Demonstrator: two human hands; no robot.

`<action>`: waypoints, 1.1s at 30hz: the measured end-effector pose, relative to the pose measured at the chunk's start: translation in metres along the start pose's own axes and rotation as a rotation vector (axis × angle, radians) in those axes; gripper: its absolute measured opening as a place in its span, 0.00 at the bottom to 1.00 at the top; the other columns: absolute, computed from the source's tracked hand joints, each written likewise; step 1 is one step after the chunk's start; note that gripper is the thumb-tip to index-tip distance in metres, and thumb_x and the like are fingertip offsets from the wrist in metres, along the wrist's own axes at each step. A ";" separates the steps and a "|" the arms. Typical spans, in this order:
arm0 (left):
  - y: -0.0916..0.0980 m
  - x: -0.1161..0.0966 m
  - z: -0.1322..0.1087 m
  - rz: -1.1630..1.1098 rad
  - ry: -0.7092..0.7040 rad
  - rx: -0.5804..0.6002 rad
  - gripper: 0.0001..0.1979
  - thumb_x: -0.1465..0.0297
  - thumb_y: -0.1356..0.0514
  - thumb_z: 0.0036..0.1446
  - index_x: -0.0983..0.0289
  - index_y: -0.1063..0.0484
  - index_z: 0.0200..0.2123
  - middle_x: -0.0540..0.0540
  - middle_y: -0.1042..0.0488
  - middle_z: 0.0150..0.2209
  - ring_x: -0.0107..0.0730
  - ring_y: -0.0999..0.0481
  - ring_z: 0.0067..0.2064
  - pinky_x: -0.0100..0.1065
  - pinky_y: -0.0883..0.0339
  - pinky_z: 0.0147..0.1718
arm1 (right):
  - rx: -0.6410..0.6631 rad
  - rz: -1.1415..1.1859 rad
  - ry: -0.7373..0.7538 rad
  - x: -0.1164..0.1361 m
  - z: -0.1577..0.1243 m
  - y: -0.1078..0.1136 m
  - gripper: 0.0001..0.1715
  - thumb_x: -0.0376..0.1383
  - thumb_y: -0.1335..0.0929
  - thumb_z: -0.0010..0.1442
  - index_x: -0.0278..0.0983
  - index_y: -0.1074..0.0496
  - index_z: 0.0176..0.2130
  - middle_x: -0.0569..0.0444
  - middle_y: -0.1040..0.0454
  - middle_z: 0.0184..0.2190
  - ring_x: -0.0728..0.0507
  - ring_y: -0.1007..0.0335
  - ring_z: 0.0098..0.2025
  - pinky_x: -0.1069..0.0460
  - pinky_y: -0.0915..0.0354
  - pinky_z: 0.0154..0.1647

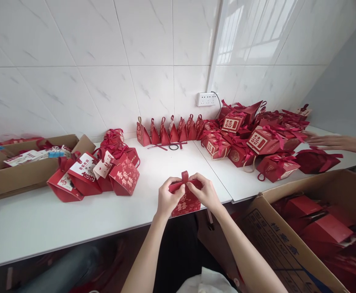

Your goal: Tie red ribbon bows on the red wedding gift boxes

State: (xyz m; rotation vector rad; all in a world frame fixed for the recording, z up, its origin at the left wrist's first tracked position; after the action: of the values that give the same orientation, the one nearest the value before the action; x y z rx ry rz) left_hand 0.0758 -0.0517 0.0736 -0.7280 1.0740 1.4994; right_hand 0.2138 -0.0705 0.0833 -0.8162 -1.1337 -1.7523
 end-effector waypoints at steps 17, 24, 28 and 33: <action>-0.003 0.005 0.003 -0.053 0.005 -0.013 0.08 0.65 0.41 0.51 0.64 0.28 0.27 0.52 0.25 0.26 0.31 0.25 0.29 0.29 0.30 0.30 | -0.021 0.012 0.041 -0.002 0.000 -0.004 0.08 0.39 0.36 0.57 0.37 0.33 0.31 0.57 0.29 0.25 0.48 0.33 0.26 0.53 0.36 0.29; 0.001 0.026 -0.012 -0.134 0.014 0.028 0.15 0.61 0.44 0.55 0.65 0.28 0.41 0.59 0.23 0.40 0.39 0.24 0.43 0.36 0.29 0.41 | -0.373 -0.219 0.158 0.003 -0.026 0.014 0.21 0.42 0.35 0.57 0.36 0.37 0.48 0.43 0.32 0.44 0.36 0.34 0.49 0.37 0.37 0.49; 0.003 0.023 -0.031 -0.057 0.058 -0.069 0.15 0.62 0.46 0.58 0.64 0.28 0.44 0.59 0.23 0.40 0.41 0.24 0.43 0.40 0.29 0.41 | -0.367 -0.251 0.078 -0.004 -0.061 0.004 0.40 0.44 0.33 0.55 0.35 0.52 0.60 0.33 0.50 0.60 0.30 0.54 0.64 0.30 0.45 0.55; -0.042 -0.017 -0.066 -0.081 -0.191 0.113 0.26 0.70 0.44 0.55 0.59 0.40 0.59 0.59 0.37 0.59 0.46 0.37 0.60 0.48 0.39 0.56 | -0.086 0.013 -0.003 -0.009 -0.075 -0.012 0.35 0.40 0.35 0.58 0.38 0.51 0.60 0.39 0.39 0.57 0.38 0.36 0.55 0.42 0.34 0.50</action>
State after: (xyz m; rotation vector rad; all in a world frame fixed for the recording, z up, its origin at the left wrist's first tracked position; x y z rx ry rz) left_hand 0.1134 -0.1193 0.0522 -0.5324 0.9646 1.3972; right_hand 0.2018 -0.1346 0.0432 -0.8755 -1.0589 -1.7997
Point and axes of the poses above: each hand's wrist, its own z-axis towards the middle knuckle, its own y-axis out of the back of the hand, x = y × z, the point moved 10 cm from there along z, towards the middle knuckle
